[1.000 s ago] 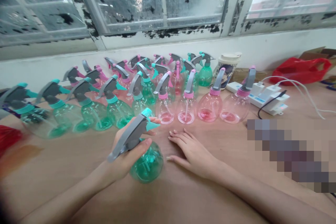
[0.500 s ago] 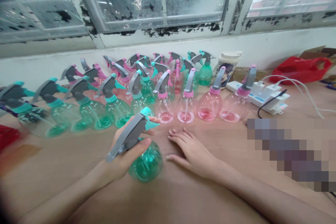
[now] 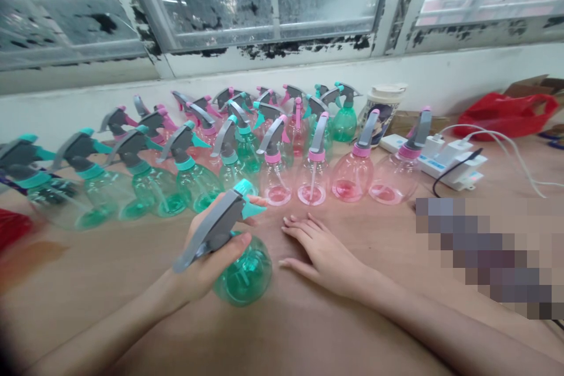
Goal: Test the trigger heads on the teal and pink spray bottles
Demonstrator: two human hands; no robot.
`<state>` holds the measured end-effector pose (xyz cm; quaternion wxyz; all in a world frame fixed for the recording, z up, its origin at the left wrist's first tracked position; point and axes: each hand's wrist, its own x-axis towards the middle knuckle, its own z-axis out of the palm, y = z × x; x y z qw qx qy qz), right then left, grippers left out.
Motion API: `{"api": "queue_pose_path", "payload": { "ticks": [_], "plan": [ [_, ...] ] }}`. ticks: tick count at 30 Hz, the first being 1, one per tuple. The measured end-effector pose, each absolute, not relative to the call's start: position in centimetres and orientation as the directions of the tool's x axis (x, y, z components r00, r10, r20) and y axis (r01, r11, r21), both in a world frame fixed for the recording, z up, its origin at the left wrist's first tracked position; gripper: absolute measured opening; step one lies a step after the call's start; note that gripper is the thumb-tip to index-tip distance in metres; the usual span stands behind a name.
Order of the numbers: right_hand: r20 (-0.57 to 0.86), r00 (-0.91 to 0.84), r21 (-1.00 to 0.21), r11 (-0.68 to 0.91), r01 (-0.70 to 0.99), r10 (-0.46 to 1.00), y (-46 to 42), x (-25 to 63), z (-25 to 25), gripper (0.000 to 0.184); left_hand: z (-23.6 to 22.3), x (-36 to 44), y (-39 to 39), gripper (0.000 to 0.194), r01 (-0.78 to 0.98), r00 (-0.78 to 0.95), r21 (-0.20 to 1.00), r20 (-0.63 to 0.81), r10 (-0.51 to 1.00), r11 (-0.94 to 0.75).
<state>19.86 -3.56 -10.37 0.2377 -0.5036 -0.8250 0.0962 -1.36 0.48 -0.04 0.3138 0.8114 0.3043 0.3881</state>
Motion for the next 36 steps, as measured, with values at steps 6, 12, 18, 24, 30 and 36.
{"api": "queue_pose_path", "payload": {
  "ticks": [6,12,18,24,30,36],
  "plan": [
    [0.311,-0.377,-0.407,0.481,0.777,0.872,-3.6,19.9,-10.4,0.055,-0.5,-1.2,1.0,0.022,0.228,0.515,0.724,0.477,0.712,-0.651],
    [0.319,-0.378,-0.41,0.486,0.772,0.869,-3.6,19.9,-10.4,0.055,-0.4,-1.2,0.9,0.024,0.253,0.517,0.722,0.462,0.721,-0.644],
    [0.319,-0.377,-0.415,0.486,0.769,0.87,-3.6,19.9,-10.4,0.055,-0.5,-1.3,1.1,0.024,0.259,0.518,0.738,0.439,0.734,-0.624],
    [0.305,-0.385,-0.401,0.484,0.778,0.871,-3.6,19.9,-10.5,0.056,-0.2,-1.4,1.1,0.023,0.248,0.541,0.768,0.397,0.742,-0.591],
    [0.323,-0.372,-0.416,0.484,0.77,0.87,-3.7,19.9,-10.4,0.054,0.2,-1.3,1.0,0.021,0.225,0.558,0.803,0.357,0.749,-0.551],
    [0.312,-0.376,-0.423,0.482,0.767,0.872,-3.6,19.8,-10.2,0.054,1.0,-1.6,1.0,0.008,0.232,0.602,0.771,0.364,0.711,-0.592]
  ]
}}
